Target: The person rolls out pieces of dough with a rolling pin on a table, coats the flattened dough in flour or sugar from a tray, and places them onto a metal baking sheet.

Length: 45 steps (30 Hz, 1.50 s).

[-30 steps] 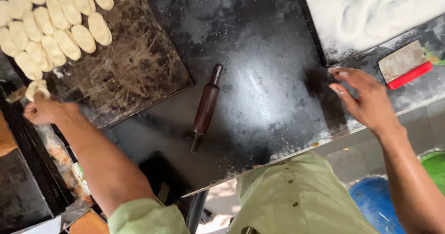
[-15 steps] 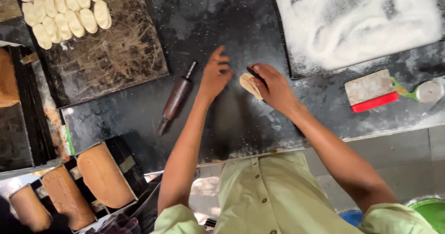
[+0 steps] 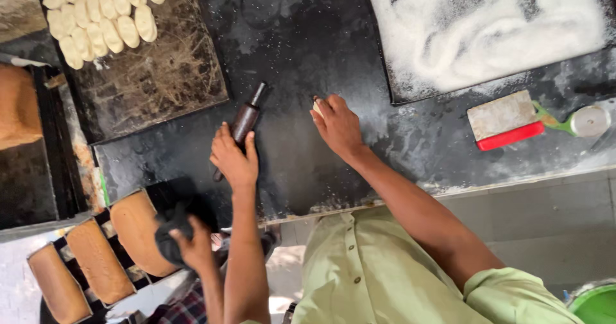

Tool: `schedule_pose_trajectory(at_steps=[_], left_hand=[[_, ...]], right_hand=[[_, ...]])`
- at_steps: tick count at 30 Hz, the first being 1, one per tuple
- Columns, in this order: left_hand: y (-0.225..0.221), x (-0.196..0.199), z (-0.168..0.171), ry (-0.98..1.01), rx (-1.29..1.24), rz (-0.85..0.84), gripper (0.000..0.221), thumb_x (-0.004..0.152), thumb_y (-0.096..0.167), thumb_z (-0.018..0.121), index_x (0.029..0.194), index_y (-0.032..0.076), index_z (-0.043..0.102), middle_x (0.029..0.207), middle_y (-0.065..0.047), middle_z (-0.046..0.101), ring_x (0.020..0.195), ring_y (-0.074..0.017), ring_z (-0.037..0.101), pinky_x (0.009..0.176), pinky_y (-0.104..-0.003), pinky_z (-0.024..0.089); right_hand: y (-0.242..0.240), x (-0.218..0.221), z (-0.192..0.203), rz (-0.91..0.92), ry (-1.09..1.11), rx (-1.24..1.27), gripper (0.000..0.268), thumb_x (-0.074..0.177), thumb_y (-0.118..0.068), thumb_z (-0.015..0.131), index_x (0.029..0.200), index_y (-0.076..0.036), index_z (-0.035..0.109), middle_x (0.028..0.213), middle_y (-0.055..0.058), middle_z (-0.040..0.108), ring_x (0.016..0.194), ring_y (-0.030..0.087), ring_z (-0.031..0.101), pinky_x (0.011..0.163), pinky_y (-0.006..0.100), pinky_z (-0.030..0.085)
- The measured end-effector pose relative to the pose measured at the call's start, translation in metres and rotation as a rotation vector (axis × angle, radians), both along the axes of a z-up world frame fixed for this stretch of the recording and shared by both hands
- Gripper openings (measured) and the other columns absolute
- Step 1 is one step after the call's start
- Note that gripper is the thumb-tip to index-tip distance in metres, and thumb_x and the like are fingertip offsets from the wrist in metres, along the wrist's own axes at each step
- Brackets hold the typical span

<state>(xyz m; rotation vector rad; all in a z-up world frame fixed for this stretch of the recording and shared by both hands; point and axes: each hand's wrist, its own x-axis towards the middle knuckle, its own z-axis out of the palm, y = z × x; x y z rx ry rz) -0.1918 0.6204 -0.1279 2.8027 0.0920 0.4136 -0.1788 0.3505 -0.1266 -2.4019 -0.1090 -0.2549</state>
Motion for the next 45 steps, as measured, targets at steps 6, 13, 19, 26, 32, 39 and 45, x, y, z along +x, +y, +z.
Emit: schedule_pose_trajectory(at_steps=[6, 13, 19, 26, 32, 39, 45], left_hand=[[-0.006, 0.002, -0.005, -0.038, 0.106, 0.000, 0.064, 0.101, 0.049, 0.065, 0.141, 0.000, 0.057, 0.132, -0.016, 0.062, 0.121, -0.0367, 0.054, 0.099, -0.049, 0.040], [-0.012, 0.006, -0.002, -0.133, 0.080, -0.046, 0.058, 0.099, 0.042, 0.069, 0.139, 0.001, 0.058, 0.128, -0.015, 0.063, 0.116, -0.0342, 0.056, 0.098, -0.048, 0.040], [-0.011, 0.017, -0.001, -0.126, 0.056, -0.098, 0.059, 0.099, 0.041, 0.070, 0.140, 0.001, 0.058, 0.128, -0.014, 0.063, 0.115, -0.0343, 0.056, 0.098, -0.048, 0.041], [0.009, 0.018, 0.012, 0.006, 0.125, -0.067, 0.066, 0.089, 0.054, 0.074, 0.133, 0.005, 0.066, 0.119, -0.020, 0.062, 0.105, -0.0371, 0.056, 0.081, -0.049, 0.045], [-0.012, 0.037, 0.034, 0.014, -0.047, -0.235, 0.058, 0.091, 0.056, 0.078, 0.113, 0.004, 0.067, 0.103, -0.011, 0.066, 0.096, -0.0345, 0.063, 0.083, -0.045, 0.051], [-0.064, 0.034, 0.036, 0.093, -0.032, -0.591, 0.066, 0.083, 0.057, 0.083, 0.116, 0.001, 0.069, 0.098, -0.011, 0.066, 0.088, -0.0309, 0.064, 0.076, -0.044, 0.047], [-0.059, -0.009, 0.030, 0.005, 0.036, -0.553, 0.065, 0.083, 0.055, 0.081, 0.123, 0.007, 0.066, 0.121, -0.011, 0.067, 0.100, -0.0285, 0.064, 0.089, -0.045, 0.046]], right_hand=[[0.009, -0.008, 0.006, -0.042, -0.224, -0.254, 0.058, 0.094, -0.040, 0.069, 0.132, 0.003, 0.059, 0.098, 0.014, 0.058, 0.086, 0.032, 0.059, 0.071, 0.045, 0.050], [0.047, 0.009, 0.021, -0.114, 0.460, -0.082, 0.067, 0.106, -0.045, 0.057, 0.159, -0.006, 0.044, 0.115, 0.018, 0.056, 0.103, 0.036, 0.060, 0.090, 0.047, 0.051], [0.025, -0.036, 0.053, 0.187, -0.004, -0.262, 0.122, 0.071, -0.069, 0.073, 0.151, 0.011, 0.028, 0.157, 0.034, 0.030, 0.148, 0.045, 0.026, 0.119, 0.053, 0.024], [0.041, -0.019, 0.023, 0.229, 0.167, -0.349, 0.128, 0.073, -0.071, 0.072, 0.157, 0.013, 0.025, 0.166, 0.026, 0.020, 0.157, 0.042, 0.016, 0.129, 0.049, 0.015], [0.013, -0.003, 0.032, 0.259, 0.133, 0.055, 0.080, 0.099, -0.022, 0.065, 0.163, 0.010, 0.031, 0.172, 0.030, 0.020, 0.160, 0.042, 0.013, 0.128, 0.054, 0.010], [-0.032, 0.035, 0.029, 0.066, 0.176, -0.061, 0.021, 0.109, -0.022, 0.062, 0.107, -0.002, 0.067, 0.084, 0.019, 0.068, 0.082, 0.038, 0.067, 0.075, 0.048, 0.050], [-0.039, -0.031, 0.021, 0.072, 0.090, -0.064, 0.020, 0.109, -0.018, 0.056, 0.097, -0.003, 0.063, 0.074, 0.016, 0.065, 0.069, 0.035, 0.062, 0.075, 0.047, 0.047]])
